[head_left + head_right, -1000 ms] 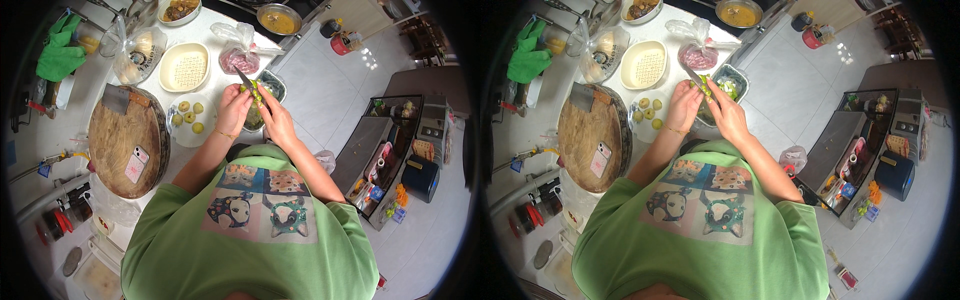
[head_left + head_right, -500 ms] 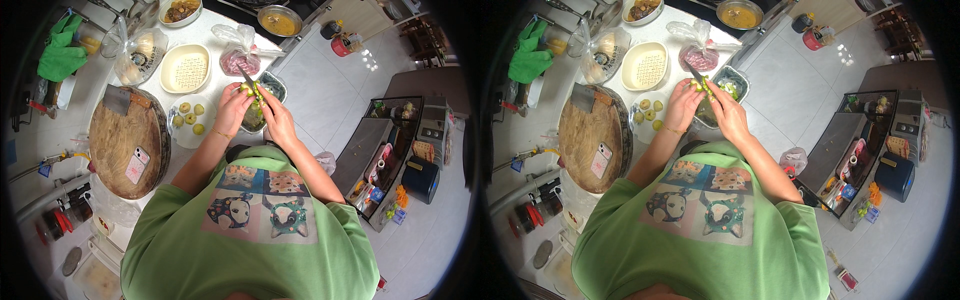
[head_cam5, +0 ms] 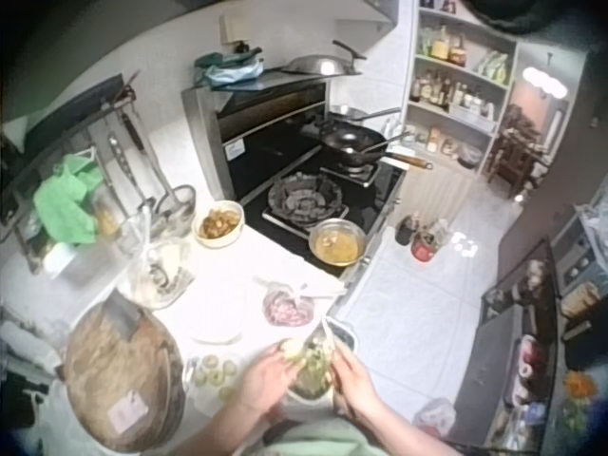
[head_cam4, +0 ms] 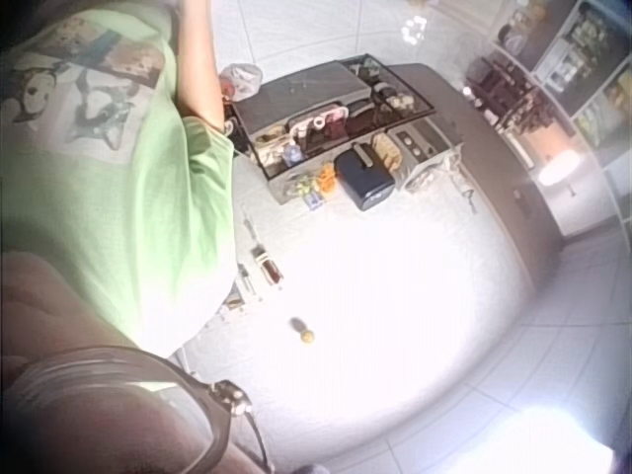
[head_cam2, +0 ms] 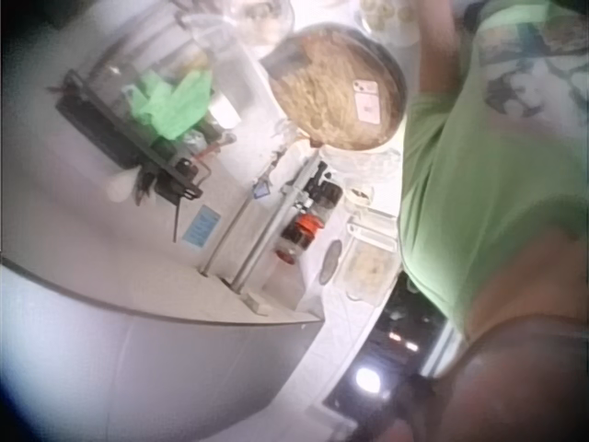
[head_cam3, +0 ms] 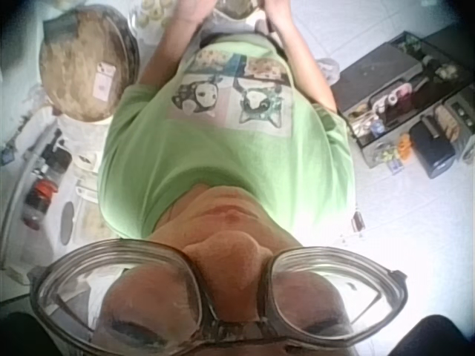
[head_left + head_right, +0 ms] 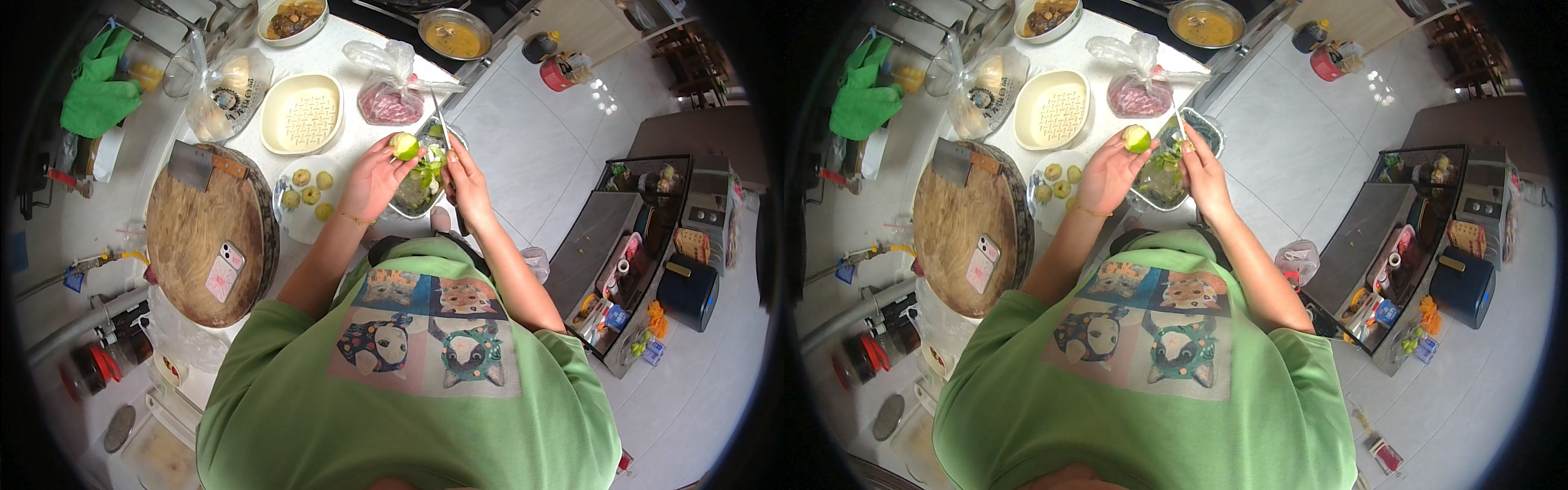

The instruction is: The person peels several small green fruits with a knife over a container, discarding the peels. They then wash the knife at the sink and place it on a cutting board. Finally, they gather additional fruit from a bag and place them into a bowl.

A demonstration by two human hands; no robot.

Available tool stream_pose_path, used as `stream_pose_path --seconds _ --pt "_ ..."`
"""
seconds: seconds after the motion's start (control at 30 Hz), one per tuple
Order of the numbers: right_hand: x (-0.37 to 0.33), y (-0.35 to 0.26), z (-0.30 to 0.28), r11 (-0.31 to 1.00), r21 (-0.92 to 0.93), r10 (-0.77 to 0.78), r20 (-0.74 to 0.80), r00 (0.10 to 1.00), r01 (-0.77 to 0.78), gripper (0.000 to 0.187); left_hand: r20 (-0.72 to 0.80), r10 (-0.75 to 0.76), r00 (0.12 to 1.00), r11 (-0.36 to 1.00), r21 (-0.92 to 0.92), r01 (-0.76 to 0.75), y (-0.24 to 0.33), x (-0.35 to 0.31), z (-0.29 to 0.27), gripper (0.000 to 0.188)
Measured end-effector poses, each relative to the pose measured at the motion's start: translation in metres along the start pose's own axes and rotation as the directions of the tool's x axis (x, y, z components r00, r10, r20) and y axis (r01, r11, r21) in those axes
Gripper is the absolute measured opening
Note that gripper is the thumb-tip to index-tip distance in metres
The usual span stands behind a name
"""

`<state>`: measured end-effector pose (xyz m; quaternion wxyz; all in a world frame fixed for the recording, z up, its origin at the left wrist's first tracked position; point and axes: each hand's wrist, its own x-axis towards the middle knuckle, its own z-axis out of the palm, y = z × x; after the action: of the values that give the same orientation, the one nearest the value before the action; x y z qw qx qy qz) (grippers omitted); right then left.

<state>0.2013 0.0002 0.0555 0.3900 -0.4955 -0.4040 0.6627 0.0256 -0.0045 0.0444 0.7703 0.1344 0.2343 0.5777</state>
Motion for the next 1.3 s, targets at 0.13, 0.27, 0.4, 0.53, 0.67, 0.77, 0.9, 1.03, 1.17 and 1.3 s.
stream_pose_path --seconds 0.13,0.27,0.4,0.53,0.67,0.77,0.9,1.03,1.17,1.3 --pt "0.005 0.004 -0.01 0.996 -0.052 0.068 0.03 0.997 -0.067 0.044 -0.026 -0.01 1.0 0.998 -0.066 0.008 0.001 0.001 -0.004 0.033" --pt "0.011 0.019 -0.012 0.983 -0.176 0.066 0.027 0.997 -0.061 0.043 -0.209 -0.071 0.975 0.991 -0.127 0.045 -0.007 0.005 -0.011 0.027" --pt "0.015 0.023 -0.009 0.937 -0.349 -0.011 0.043 0.999 0.026 0.042 -0.218 0.009 0.976 1.0 -0.023 -0.015 -0.016 0.008 -0.016 0.027" --pt "0.005 0.013 -0.005 0.876 -0.462 -0.096 0.118 0.988 0.14 0.044 -0.225 0.066 0.972 0.996 0.071 -0.051 -0.019 0.01 -0.018 0.03" --pt "-0.005 0.003 0.003 0.749 -0.612 -0.173 0.191 0.966 0.255 0.047 -0.173 0.116 0.978 0.989 0.107 -0.098 -0.022 0.012 -0.017 0.03" --pt "-0.007 -0.001 0.008 0.688 -0.662 -0.228 0.193 0.954 0.298 0.046 -0.15 0.138 0.979 0.985 0.121 -0.12 -0.024 0.012 -0.017 0.031" --pt "-0.008 -0.002 0.009 0.677 -0.673 -0.225 0.193 0.955 0.296 0.046 -0.192 0.172 0.966 0.978 0.152 -0.144 -0.025 0.012 -0.017 0.034" --pt "-0.01 -0.004 0.008 0.676 -0.676 -0.222 0.193 0.956 0.294 0.046 -0.209 0.18 0.961 0.973 0.182 -0.143 -0.026 0.011 -0.016 0.035" --pt "-0.011 -0.008 0.009 0.671 -0.679 -0.227 0.197 0.954 0.3 0.046 -0.21 0.181 0.961 0.967 0.215 -0.135 -0.025 0.01 -0.014 0.036" --pt "-0.012 -0.008 0.01 0.675 -0.688 -0.194 0.181 0.964 0.265 0.046 -0.217 0.201 0.955 0.953 0.271 -0.139 -0.025 0.008 -0.01 0.038"
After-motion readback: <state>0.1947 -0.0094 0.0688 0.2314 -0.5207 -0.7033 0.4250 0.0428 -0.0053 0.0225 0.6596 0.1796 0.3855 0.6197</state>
